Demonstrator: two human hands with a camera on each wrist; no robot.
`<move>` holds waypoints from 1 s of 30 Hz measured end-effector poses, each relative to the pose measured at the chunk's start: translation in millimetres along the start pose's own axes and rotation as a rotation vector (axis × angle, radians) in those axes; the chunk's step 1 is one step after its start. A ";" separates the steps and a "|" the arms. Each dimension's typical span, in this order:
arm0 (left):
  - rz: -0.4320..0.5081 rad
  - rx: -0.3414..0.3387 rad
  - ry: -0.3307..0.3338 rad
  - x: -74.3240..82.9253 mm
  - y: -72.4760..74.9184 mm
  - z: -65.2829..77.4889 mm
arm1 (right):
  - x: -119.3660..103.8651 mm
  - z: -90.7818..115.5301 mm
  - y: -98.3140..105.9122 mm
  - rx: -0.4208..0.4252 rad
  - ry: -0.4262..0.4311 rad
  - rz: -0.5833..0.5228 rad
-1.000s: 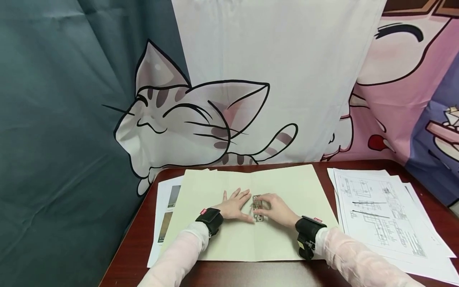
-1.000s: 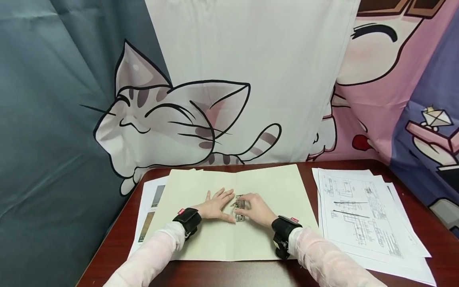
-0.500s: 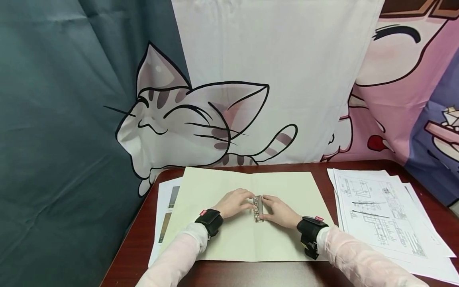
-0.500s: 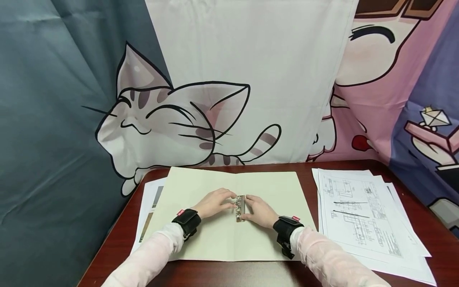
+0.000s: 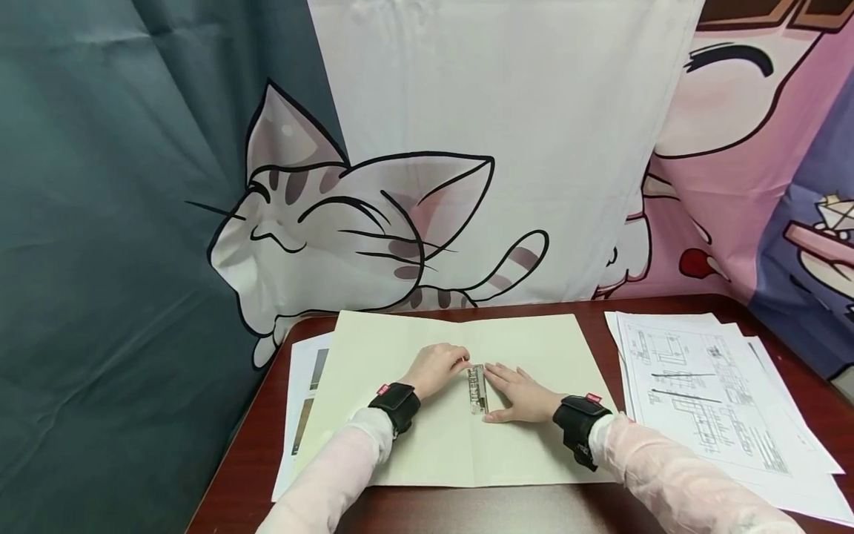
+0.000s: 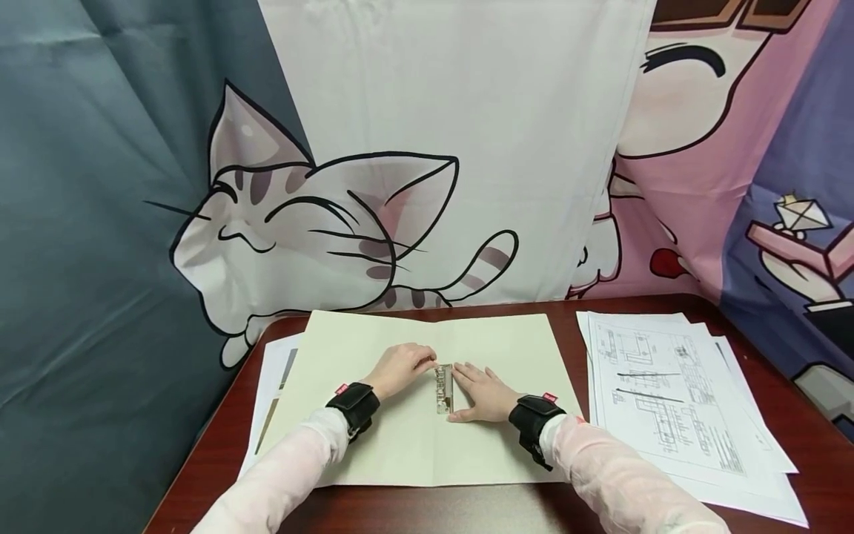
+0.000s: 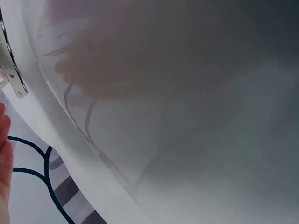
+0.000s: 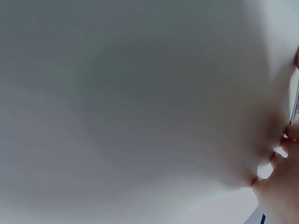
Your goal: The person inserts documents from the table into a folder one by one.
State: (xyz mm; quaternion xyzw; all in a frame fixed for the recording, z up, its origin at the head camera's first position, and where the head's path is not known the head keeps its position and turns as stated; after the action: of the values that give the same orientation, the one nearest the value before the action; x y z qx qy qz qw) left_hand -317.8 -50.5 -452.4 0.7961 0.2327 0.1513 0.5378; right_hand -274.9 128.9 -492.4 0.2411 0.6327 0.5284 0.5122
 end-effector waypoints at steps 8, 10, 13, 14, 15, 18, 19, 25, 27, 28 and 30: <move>0.026 -0.039 0.173 -9.6 -5.6 -16.6 | 3.7 0.9 2.7 0.046 -0.096 0.093; 0.016 -0.056 0.208 -11.9 -8.7 -19.9 | 3.5 1.1 3.4 0.042 -0.114 0.103; 0.019 -0.078 0.255 -15.0 -13.5 -23.3 | 2.9 0.6 3.7 0.043 -0.110 0.097; 0.024 -0.085 0.265 -15.9 -15.2 -24.1 | 3.0 0.1 3.5 0.042 -0.108 0.095; 0.031 -0.091 0.275 -16.6 -16.7 -24.8 | 3.2 -0.3 3.1 0.041 -0.107 0.094; 0.053 -0.099 0.300 -18.2 -19.4 -25.1 | 3.3 -1.9 2.4 0.037 -0.102 0.097; 0.059 -0.098 0.307 -18.5 -20.0 -25.2 | 3.5 -2.2 2.2 0.038 -0.100 0.097; 0.057 -0.113 0.309 -18.5 -25.4 -27.4 | 5.2 -2.3 1.2 0.052 -0.103 0.103; 0.052 -0.131 0.311 -18.2 -28.3 -27.8 | 4.8 -1.3 0.9 0.048 -0.101 0.103; 0.048 -0.136 0.315 -18.2 -29.7 -27.9 | 4.5 -1.0 1.1 0.045 -0.100 0.100; 0.048 -0.135 0.323 -18.0 -31.3 -27.8 | 4.3 -0.7 1.5 0.037 -0.099 0.093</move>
State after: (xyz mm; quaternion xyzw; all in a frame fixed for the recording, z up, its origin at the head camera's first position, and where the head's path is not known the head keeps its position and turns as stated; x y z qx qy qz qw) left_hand -353.2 -28.4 -470.7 0.7288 0.2864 0.3053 0.5419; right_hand -277.4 132.7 -492.8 0.3056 0.6046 0.5272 0.5130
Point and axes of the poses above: each hand's wrist, its own z-axis away from the middle knuckle, its own y-axis out of the back of the hand, x = y × z, the point moved 3 cm from there along -z, towards the middle knuckle, and after that the axes turned 12 degrees about -y, right-handed, at the moved point
